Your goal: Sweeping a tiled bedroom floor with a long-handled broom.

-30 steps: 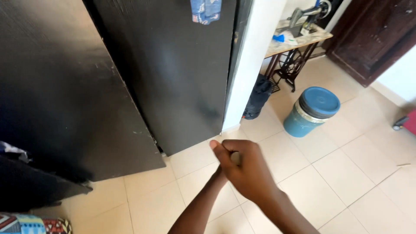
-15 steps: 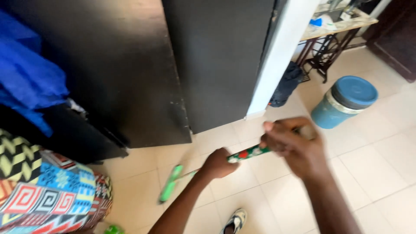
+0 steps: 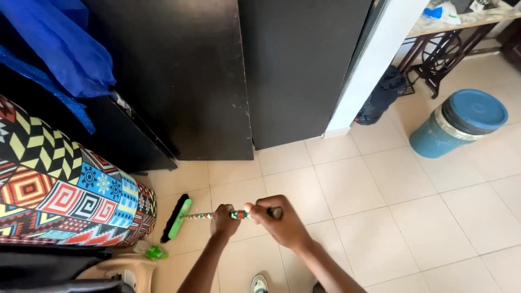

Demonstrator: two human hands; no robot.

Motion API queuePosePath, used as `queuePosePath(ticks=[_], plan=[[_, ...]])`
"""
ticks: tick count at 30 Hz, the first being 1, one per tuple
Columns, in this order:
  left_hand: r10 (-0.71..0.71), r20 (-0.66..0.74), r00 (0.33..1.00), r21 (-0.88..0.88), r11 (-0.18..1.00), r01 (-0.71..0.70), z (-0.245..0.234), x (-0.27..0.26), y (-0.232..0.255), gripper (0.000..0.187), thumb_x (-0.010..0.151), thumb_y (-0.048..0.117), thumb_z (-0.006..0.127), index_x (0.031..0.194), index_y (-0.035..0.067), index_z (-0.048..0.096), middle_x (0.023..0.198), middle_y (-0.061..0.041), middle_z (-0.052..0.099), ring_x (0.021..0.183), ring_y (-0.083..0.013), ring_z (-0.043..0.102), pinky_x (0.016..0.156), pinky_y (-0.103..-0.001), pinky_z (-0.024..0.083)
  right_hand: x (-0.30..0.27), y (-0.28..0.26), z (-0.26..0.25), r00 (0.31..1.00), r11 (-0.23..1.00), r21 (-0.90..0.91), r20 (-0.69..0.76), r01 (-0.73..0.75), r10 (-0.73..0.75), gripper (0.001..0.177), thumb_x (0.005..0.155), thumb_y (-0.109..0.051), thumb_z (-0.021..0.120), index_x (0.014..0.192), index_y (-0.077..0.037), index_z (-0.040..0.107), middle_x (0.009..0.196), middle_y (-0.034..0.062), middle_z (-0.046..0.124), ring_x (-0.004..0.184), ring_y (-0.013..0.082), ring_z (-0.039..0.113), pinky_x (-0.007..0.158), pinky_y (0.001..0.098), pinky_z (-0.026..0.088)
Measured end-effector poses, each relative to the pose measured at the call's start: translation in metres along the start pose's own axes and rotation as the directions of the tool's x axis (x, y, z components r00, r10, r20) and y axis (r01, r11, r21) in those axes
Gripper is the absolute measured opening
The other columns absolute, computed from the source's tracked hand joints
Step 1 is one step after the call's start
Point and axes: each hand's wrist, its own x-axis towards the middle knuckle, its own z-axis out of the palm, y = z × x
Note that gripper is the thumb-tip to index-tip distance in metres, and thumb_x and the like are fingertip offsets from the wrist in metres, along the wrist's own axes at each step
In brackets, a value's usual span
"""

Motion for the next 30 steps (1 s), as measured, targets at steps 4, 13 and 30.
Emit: queuePosePath(ticks=[4,13,30], plan=[[0.039,-0.059,0.997,-0.011,0.999,-0.04,0.067,-0.006,0.041,0.022,0.083,0.03,0.072,0.084,0.008,0.068,0.102,-0.016,0.068,0.096,-0.0371,0.067,0.081,-0.05,0.055,-0.019,-0.007,-0.061,0.989,0.987,0.052,-0.009,0.15,-0.15,0.032,0.093,-0.027,0.074,0.071,-0.003,0.071,0.059,-0.0034,0.061,0.054,0.0044,0.046,0.049,0.0256,0.036],[0.455,0.326,0.829,-0.392,0.863,-0.319,0.128,-0.074,0.357,0.04,0.084,0.039,0.075,0.082,0.0,0.067,0.09,-0.028,0.073,0.086,-0.0401,0.072,0.076,-0.044,0.056,-0.091,-0.1,-0.27,0.957,0.973,-0.181,-0.223,0.145,-0.184,0.018,0.082,-0.019,0.076,0.084,-0.002,0.082,0.063,0.0026,0.072,0.057,0.0098,0.061,0.052,0.0267,0.051],[0.461,0.348,0.816,-0.19,0.887,-0.42,0.1,-0.092,0.456,0.025,0.074,0.023,0.071,0.066,0.001,0.066,0.069,-0.023,0.069,0.067,-0.0367,0.071,0.064,-0.048,0.056,-0.123,-0.094,-0.391,0.893,0.881,0.177,-0.19,0.439,-0.407,0.018,0.094,-0.01,0.077,0.083,0.004,0.072,0.062,0.0058,0.061,0.049,0.0091,0.045,0.044,0.025,0.032]])
